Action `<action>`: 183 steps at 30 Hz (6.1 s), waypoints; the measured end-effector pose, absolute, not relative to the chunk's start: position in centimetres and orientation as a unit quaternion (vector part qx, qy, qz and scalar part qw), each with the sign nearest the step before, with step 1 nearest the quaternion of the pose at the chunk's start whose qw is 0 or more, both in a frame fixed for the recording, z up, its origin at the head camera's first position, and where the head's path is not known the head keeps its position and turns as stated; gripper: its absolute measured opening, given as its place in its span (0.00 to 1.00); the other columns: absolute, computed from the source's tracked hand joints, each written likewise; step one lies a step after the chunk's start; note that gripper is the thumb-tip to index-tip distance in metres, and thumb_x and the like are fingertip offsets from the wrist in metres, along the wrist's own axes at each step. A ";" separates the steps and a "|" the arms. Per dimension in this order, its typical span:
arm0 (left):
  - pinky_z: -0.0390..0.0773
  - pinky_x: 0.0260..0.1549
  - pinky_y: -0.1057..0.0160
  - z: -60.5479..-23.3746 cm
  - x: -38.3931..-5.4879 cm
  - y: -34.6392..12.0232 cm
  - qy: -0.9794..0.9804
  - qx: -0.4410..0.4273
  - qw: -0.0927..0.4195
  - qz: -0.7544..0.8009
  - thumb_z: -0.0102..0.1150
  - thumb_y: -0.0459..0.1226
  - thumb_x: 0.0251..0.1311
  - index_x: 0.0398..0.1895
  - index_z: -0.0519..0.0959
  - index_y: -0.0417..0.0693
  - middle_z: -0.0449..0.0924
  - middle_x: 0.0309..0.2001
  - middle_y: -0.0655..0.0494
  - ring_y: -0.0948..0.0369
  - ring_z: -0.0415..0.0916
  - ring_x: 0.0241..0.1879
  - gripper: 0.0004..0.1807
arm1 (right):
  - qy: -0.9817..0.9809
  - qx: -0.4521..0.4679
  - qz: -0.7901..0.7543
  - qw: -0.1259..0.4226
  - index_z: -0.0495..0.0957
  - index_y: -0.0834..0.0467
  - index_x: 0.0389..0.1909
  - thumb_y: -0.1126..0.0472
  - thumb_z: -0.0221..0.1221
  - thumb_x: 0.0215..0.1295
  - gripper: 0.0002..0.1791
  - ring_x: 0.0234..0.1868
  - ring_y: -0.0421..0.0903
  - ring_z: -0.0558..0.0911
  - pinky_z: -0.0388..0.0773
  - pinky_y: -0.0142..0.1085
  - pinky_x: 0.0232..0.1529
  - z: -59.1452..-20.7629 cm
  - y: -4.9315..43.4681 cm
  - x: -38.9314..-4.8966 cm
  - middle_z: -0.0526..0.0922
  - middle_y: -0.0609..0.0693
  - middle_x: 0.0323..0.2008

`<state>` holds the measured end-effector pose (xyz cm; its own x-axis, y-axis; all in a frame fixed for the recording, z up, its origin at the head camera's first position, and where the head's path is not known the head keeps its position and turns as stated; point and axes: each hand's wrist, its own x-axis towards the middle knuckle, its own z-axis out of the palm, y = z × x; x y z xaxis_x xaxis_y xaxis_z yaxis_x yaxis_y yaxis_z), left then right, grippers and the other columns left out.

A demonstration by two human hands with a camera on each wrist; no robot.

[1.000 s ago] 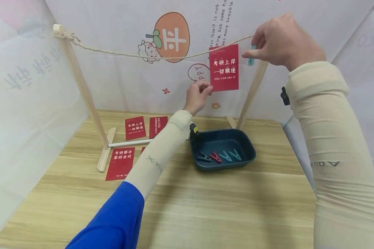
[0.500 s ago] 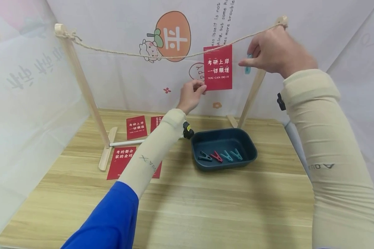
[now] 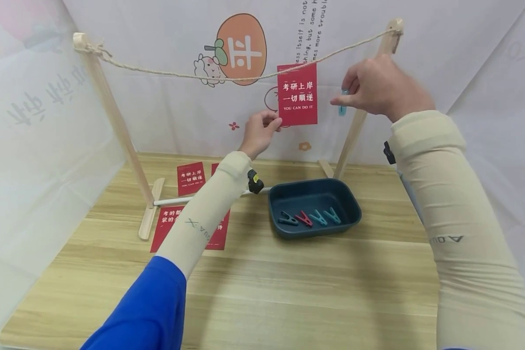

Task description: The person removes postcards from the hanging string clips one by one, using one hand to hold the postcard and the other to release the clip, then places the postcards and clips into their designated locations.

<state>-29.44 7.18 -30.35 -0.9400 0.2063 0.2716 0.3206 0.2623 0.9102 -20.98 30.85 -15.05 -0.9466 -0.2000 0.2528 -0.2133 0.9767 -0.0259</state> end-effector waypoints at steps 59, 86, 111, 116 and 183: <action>0.80 0.45 0.66 -31.5 -27.8 1.8 -0.795 -0.207 0.005 -0.570 0.60 0.40 0.77 0.53 0.84 0.41 0.87 0.50 0.39 0.52 0.84 0.49 0.13 | -0.979 0.165 0.099 0.072 0.87 0.66 0.43 0.53 0.76 0.62 0.20 0.34 0.55 0.90 0.91 0.50 0.41 -27.0 31.9 -19.8 0.91 0.61 0.35; 0.84 0.52 0.57 -34.1 -26.5 -0.9 -0.795 -0.213 -0.045 -0.566 0.60 0.41 0.77 0.55 0.83 0.42 0.88 0.47 0.45 0.56 0.83 0.46 0.13 | -0.980 0.164 0.107 0.037 0.88 0.65 0.41 0.52 0.76 0.62 0.18 0.30 0.47 0.87 0.90 0.43 0.37 -30.1 32.5 -19.9 0.91 0.56 0.31; 0.83 0.59 0.49 -36.2 -24.7 -3.2 -0.782 -0.186 -0.088 -0.588 0.61 0.39 0.77 0.52 0.84 0.41 0.86 0.48 0.39 0.51 0.83 0.48 0.11 | -0.978 0.179 0.107 0.025 0.88 0.62 0.38 0.52 0.75 0.63 0.16 0.29 0.44 0.86 0.88 0.42 0.34 -32.8 32.4 -20.0 0.91 0.53 0.30; 0.83 0.54 0.59 -36.6 -24.4 -3.7 -0.791 -0.169 -0.100 -0.579 0.61 0.41 0.76 0.54 0.84 0.44 0.87 0.48 0.44 0.52 0.83 0.49 0.12 | -0.978 0.176 0.108 0.020 0.88 0.63 0.38 0.52 0.75 0.63 0.17 0.28 0.44 0.85 0.87 0.41 0.33 -33.2 32.4 -20.0 0.90 0.54 0.30; 0.86 0.54 0.49 -43.8 -18.3 -9.9 -0.809 -0.101 -0.193 -0.547 0.62 0.40 0.76 0.52 0.85 0.43 0.88 0.46 0.42 0.45 0.86 0.51 0.11 | -0.973 0.217 0.073 -0.023 0.86 0.66 0.43 0.60 0.77 0.60 0.16 0.33 0.49 0.84 0.87 0.50 0.40 -37.8 31.0 -21.6 0.88 0.57 0.34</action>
